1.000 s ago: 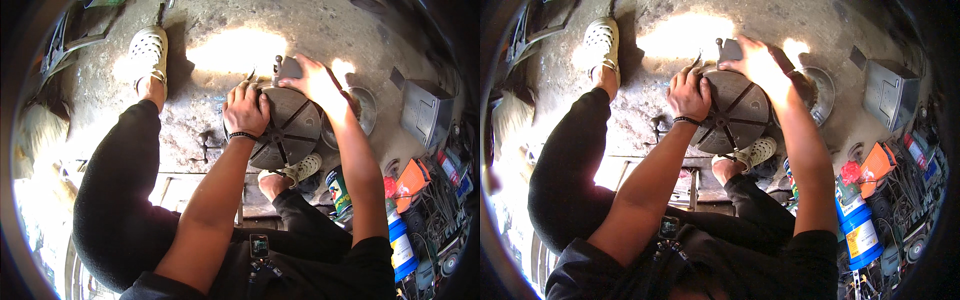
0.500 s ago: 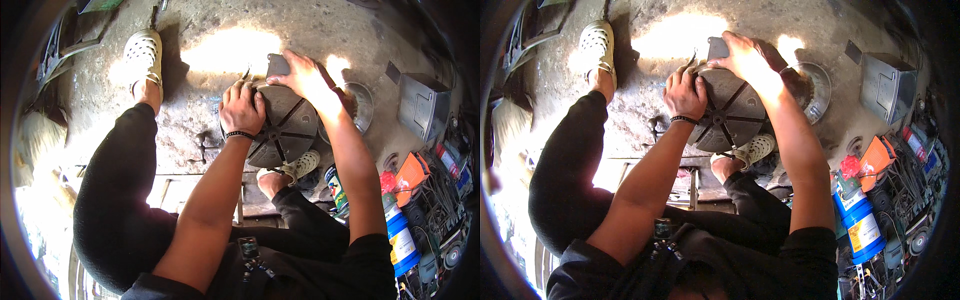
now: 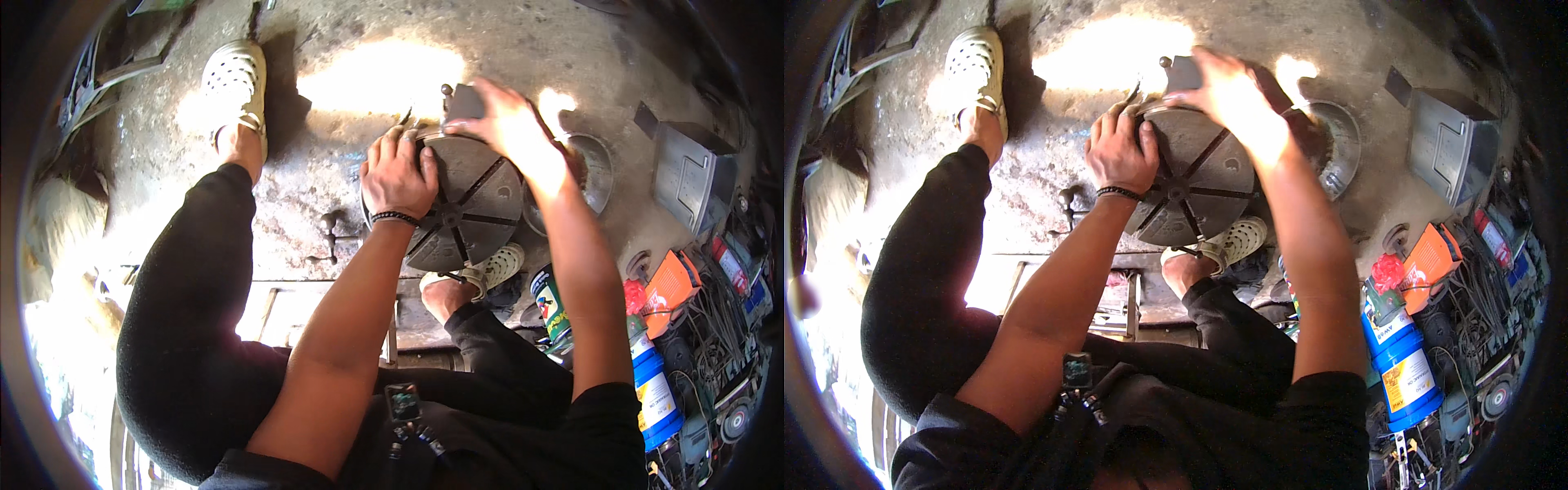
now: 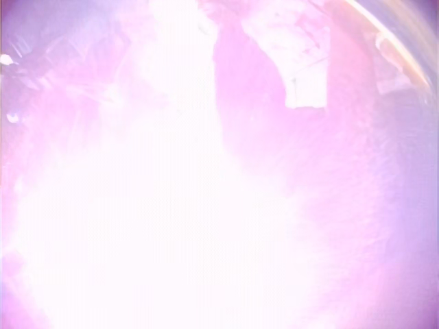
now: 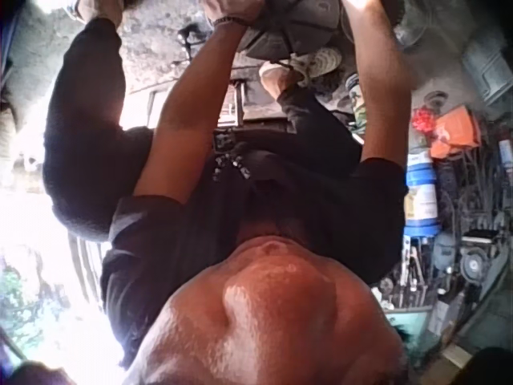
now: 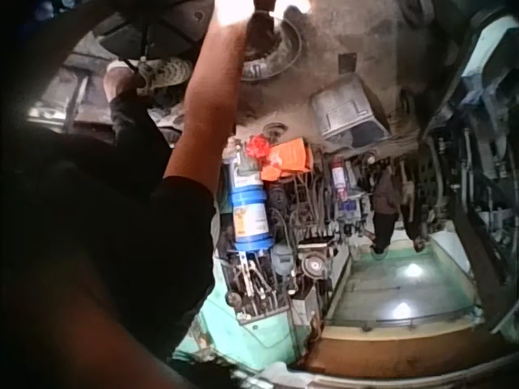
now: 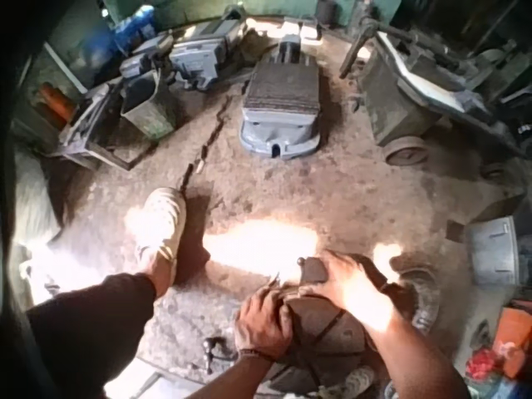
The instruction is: The person sits on the floor and scrubs a circular metal part with a wire brush, then wipes it with a cloth. They repeatedly scrub and wipe the part, occasionally flipping it over to clean different sides.
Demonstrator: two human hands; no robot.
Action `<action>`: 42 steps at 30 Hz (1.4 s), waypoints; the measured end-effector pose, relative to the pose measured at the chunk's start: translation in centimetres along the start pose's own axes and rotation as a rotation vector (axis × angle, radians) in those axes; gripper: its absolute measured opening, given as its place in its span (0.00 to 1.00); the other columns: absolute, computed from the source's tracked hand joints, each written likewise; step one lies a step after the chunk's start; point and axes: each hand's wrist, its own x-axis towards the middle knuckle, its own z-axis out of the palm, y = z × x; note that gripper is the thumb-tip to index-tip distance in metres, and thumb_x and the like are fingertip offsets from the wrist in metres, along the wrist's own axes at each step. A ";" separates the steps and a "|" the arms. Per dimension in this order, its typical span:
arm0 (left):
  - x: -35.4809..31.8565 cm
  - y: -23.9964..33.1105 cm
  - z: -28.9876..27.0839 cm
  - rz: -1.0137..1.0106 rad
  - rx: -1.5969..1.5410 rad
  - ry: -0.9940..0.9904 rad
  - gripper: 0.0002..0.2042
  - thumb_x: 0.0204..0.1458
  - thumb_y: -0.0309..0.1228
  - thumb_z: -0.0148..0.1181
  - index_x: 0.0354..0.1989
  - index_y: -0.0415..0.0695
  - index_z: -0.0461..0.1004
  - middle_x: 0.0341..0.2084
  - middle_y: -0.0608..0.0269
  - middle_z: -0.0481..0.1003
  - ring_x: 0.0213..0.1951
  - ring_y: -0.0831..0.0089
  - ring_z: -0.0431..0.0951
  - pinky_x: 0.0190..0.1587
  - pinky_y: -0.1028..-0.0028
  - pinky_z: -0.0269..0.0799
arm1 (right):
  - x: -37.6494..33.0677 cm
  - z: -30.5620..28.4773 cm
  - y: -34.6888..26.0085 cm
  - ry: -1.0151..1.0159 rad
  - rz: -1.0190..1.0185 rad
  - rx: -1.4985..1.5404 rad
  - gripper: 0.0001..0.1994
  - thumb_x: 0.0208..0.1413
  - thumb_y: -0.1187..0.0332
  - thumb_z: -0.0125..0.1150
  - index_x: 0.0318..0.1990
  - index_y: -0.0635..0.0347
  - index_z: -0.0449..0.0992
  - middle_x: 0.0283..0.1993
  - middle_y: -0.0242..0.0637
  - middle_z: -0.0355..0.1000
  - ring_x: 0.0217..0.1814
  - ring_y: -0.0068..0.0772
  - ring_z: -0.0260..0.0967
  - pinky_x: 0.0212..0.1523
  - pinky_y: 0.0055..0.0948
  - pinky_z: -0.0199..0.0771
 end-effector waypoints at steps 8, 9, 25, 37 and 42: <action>0.0 0.2 -0.3 -0.009 -0.002 -0.035 0.20 0.59 0.45 0.52 0.52 0.45 0.75 0.57 0.55 0.73 0.60 0.55 0.71 0.59 0.54 0.66 | 0.3 -0.4 0.9 -0.077 -0.005 0.019 0.41 0.39 0.45 0.79 0.55 0.67 0.71 0.48 0.57 0.76 0.54 0.59 0.75 0.52 0.47 0.76; -0.3 0.1 0.0 -0.006 -0.017 -0.014 0.21 0.59 0.45 0.52 0.53 0.45 0.75 0.57 0.55 0.73 0.59 0.55 0.71 0.59 0.54 0.66 | 0.2 -0.1 0.3 -0.016 -0.040 -0.005 0.41 0.39 0.46 0.79 0.55 0.67 0.71 0.48 0.57 0.76 0.54 0.58 0.75 0.52 0.47 0.76; -0.4 0.2 0.1 0.013 -0.007 0.053 0.18 0.58 0.43 0.52 0.52 0.47 0.76 0.53 0.56 0.75 0.55 0.53 0.73 0.57 0.54 0.67 | -0.5 1.1 1.8 0.046 -0.081 -0.019 0.41 0.40 0.44 0.78 0.55 0.67 0.71 0.50 0.55 0.77 0.53 0.59 0.75 0.52 0.47 0.77; -0.2 -0.1 0.1 0.004 0.003 0.019 0.19 0.58 0.44 0.53 0.52 0.46 0.75 0.56 0.55 0.73 0.59 0.55 0.71 0.58 0.55 0.67 | -0.3 0.7 0.5 0.015 -0.042 -0.039 0.45 0.38 0.40 0.77 0.57 0.66 0.71 0.50 0.55 0.77 0.54 0.55 0.76 0.56 0.46 0.76; 0.0 0.0 0.0 -0.005 0.000 -0.007 0.19 0.58 0.44 0.53 0.52 0.46 0.75 0.57 0.54 0.73 0.59 0.55 0.70 0.58 0.54 0.66 | 0.9 1.2 0.1 -0.072 -0.038 -0.010 0.46 0.38 0.42 0.78 0.60 0.65 0.69 0.53 0.54 0.76 0.57 0.55 0.74 0.58 0.45 0.74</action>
